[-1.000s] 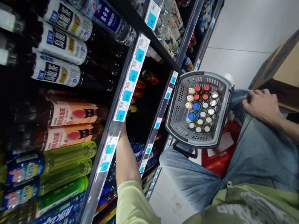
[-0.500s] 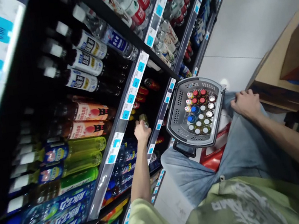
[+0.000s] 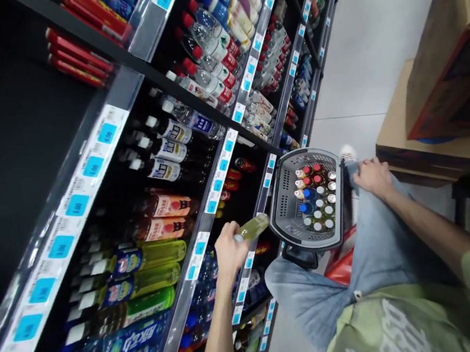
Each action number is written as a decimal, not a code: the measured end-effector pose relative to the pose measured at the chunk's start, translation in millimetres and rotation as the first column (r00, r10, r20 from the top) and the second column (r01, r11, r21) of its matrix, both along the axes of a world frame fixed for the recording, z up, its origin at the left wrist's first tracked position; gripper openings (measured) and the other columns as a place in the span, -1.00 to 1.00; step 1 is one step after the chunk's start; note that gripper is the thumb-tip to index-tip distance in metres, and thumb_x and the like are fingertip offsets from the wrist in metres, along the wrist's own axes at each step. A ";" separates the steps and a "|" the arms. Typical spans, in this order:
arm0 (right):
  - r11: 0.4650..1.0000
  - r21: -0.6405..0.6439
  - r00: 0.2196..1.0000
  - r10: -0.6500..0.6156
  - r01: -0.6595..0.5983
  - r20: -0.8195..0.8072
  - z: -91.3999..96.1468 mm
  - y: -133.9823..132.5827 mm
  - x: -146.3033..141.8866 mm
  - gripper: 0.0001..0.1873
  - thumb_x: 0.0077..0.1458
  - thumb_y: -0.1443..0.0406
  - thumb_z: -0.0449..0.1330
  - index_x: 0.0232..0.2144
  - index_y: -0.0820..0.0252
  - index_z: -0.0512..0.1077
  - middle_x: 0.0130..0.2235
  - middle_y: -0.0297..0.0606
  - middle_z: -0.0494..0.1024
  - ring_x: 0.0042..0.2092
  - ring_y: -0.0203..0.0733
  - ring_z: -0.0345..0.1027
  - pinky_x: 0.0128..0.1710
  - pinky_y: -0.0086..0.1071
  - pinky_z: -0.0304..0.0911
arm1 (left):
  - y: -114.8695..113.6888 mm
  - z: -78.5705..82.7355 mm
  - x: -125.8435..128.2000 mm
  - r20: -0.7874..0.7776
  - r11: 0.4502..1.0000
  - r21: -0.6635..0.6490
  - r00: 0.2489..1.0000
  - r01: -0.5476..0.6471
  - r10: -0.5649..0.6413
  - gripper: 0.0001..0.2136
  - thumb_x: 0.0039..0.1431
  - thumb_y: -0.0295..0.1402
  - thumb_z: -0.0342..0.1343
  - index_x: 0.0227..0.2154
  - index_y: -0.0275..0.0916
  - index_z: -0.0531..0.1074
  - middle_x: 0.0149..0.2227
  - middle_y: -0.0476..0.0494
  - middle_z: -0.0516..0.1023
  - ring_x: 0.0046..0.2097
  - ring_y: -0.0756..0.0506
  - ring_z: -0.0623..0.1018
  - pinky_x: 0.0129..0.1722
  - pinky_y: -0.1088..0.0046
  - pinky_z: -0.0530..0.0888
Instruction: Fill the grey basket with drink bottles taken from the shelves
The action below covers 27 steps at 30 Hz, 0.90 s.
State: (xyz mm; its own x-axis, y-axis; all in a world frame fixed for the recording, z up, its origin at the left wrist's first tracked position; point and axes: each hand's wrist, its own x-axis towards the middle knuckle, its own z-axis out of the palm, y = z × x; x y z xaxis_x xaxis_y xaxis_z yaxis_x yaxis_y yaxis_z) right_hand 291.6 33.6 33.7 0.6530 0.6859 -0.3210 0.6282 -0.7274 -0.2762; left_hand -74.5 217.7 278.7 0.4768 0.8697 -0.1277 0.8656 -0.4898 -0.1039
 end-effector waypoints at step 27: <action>0.998 -0.057 1.000 -0.016 0.017 0.020 5.9 5.1 1.6 -0.47 0.38 0.24 -0.04 0.12 0.42 0.58 0.16 0.26 0.59 0.25 0.30 0.28 0.19 0.08 0.21 | -162.7 -131.2 182.2 0.606 -0.040 -0.795 0.795 0.606 -0.007 -0.77 0.07 -0.32 0.18 -0.18 -0.21 0.51 -0.11 -0.09 0.60 -0.02 -0.18 0.55 0.07 0.32 0.43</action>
State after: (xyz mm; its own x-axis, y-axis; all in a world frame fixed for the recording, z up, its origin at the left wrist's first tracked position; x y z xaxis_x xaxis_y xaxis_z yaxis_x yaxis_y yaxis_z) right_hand 293.2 38.8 39.6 0.6704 0.6561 -0.3465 0.6209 -0.7518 -0.2222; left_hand 107.7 55.0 147.5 0.9020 -0.1661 -0.3986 0.3887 -0.0900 0.9170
